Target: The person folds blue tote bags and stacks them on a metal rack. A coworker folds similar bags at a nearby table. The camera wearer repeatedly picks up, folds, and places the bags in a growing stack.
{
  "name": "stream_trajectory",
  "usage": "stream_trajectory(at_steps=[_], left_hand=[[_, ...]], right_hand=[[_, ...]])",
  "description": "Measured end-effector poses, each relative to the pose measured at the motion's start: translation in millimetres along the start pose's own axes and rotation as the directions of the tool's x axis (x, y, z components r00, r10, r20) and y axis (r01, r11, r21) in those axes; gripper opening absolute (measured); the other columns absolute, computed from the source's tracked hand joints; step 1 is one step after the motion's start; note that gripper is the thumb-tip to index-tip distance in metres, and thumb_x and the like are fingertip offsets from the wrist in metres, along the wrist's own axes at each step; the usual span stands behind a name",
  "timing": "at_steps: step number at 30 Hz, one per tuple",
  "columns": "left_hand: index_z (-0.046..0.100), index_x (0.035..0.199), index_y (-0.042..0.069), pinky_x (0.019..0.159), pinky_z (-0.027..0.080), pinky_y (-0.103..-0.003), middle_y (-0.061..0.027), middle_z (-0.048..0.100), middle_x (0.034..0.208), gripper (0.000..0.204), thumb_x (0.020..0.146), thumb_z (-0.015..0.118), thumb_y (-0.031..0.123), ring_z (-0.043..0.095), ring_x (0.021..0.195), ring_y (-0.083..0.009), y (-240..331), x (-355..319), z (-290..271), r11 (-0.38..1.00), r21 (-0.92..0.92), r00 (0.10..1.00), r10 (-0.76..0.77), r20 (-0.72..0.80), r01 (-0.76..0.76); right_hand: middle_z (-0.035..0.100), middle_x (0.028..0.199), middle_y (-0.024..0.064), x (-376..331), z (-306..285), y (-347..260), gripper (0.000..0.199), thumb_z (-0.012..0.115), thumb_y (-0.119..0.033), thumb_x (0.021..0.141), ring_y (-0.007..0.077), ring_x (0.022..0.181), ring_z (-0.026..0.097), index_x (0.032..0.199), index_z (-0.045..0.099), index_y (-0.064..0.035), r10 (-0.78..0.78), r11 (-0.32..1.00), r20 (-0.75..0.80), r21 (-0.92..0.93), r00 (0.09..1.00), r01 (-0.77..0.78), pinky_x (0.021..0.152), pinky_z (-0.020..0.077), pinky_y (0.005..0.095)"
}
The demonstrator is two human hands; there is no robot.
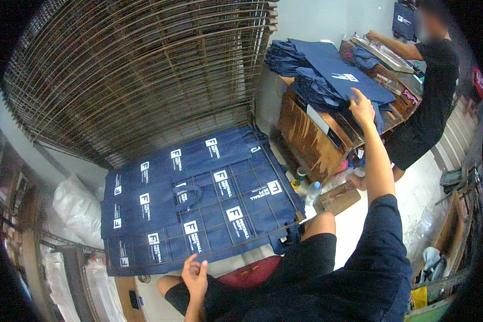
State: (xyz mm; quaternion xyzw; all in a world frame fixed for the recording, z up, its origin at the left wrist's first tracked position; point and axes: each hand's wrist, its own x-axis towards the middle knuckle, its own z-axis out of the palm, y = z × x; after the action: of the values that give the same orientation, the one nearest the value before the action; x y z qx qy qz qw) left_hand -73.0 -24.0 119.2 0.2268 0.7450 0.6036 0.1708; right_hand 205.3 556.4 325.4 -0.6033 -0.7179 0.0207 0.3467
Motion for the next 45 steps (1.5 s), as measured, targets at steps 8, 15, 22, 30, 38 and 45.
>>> stream_trajectory(at_steps=[8, 15, 22, 30, 38, 45], left_hand=[[0.057, 0.114, 0.003, 0.046, 0.031, -0.018, 0.0031, 0.052, 0.071, 0.041, 0.076, 0.073, 0.009, 0.036, 0.051, -0.001, 23, -8, 62, 0.997, -0.056, 0.976, 0.07, 0.206, -0.06], [0.057, 0.115, 0.006, 0.05, 0.032, -0.017, 0.0057, 0.049, 0.072, 0.04, 0.079, 0.072, 0.011, 0.035, 0.056, -0.0007, 26, -30, 71, 0.998, -0.054, 0.939, -0.003, 0.344, 0.023], [0.059, 0.115, 0.007, 0.053, 0.037, -0.02, 0.0045, 0.052, 0.072, 0.039, 0.081, 0.072, 0.021, 0.043, 0.058, -0.0024, 16, -52, 67, 0.992, -0.087, 0.893, -0.042, 0.448, 0.09], [0.036, 0.138, 0.011, 0.081, 0.048, -0.032, -0.0083, 0.053, 0.119, 0.059, 0.09, 0.055, 0.042, 0.055, 0.098, -0.0176, 46, -41, 102, 0.891, -0.223, 0.445, 0.026, 0.895, 0.396], [0.014, 0.147, 0.019, 0.1, 0.035, -0.056, -0.0099, 0.017, 0.151, 0.096, 0.075, 0.023, 0.082, 0.029, 0.134, -0.0348, 65, -37, 94, 0.112, -0.437, 0.411, 0.197, 0.89, 0.892], [0.029, 0.138, 0.008, 0.087, 0.052, -0.042, -0.0208, 0.039, 0.135, 0.08, 0.084, 0.046, 0.064, 0.047, 0.118, -0.0377, 63, 5, -9, 0.129, -0.726, 0.736, -0.158, 0.658, 0.676]], right_hand=[[0.064, 0.105, 0.0177, 17, 19, 10, 0.033, 0.051, -0.032, 0.088, 0.0389, 0.097, 0.06, 0.121, 0.055, -0.0276, 0.071, 0.996, 0.023, -0.048, 0.997, -0.07, 0.084, 0.0473, 0.0468], [0.065, 0.102, 0.0131, 60, -8, 64, 0.029, 0.049, -0.03, 0.092, 0.0253, 0.085, 0.062, 0.107, 0.064, -0.0105, 0.159, 0.873, -0.305, 0.487, 0.939, 0.01, 0.074, 0.0506, 0.0358], [0.062, 0.112, 0.01, 96, -91, 105, 0.03, 0.063, -0.018, 0.086, 0.0218, 0.097, 0.059, 0.11, 0.063, -0.0004, 0.174, 0.538, -0.541, 0.752, 0.823, 0.381, 0.084, 0.0485, 0.0309], [0.043, 0.138, 0.0065, 2, -204, -32, 0.044, 0.055, -0.012, 0.089, 0.02, 0.119, 0.047, 0.132, 0.047, -0.0059, -0.57, 0.661, -0.447, 0.25, 0.69, 0.708, 0.095, 0.0426, 0.0339], [0.046, 0.135, 0.0144, -186, -154, -172, 0.049, 0.056, -0.005, 0.085, 0.0199, 0.121, 0.045, 0.131, 0.044, 0.0057, -0.475, 0.441, 0.063, 0.88, 0.878, 0.175, 0.103, 0.0333, 0.0328], [0.044, 0.135, 0.0193, -259, -93, -184, 0.059, 0.056, 0.003, 0.074, 0.0207, 0.118, 0.048, 0.131, 0.041, 0.0103, -0.52, 0.537, 0.52, 0.816, 0.677, -0.214, 0.1, 0.0344, 0.0311]])
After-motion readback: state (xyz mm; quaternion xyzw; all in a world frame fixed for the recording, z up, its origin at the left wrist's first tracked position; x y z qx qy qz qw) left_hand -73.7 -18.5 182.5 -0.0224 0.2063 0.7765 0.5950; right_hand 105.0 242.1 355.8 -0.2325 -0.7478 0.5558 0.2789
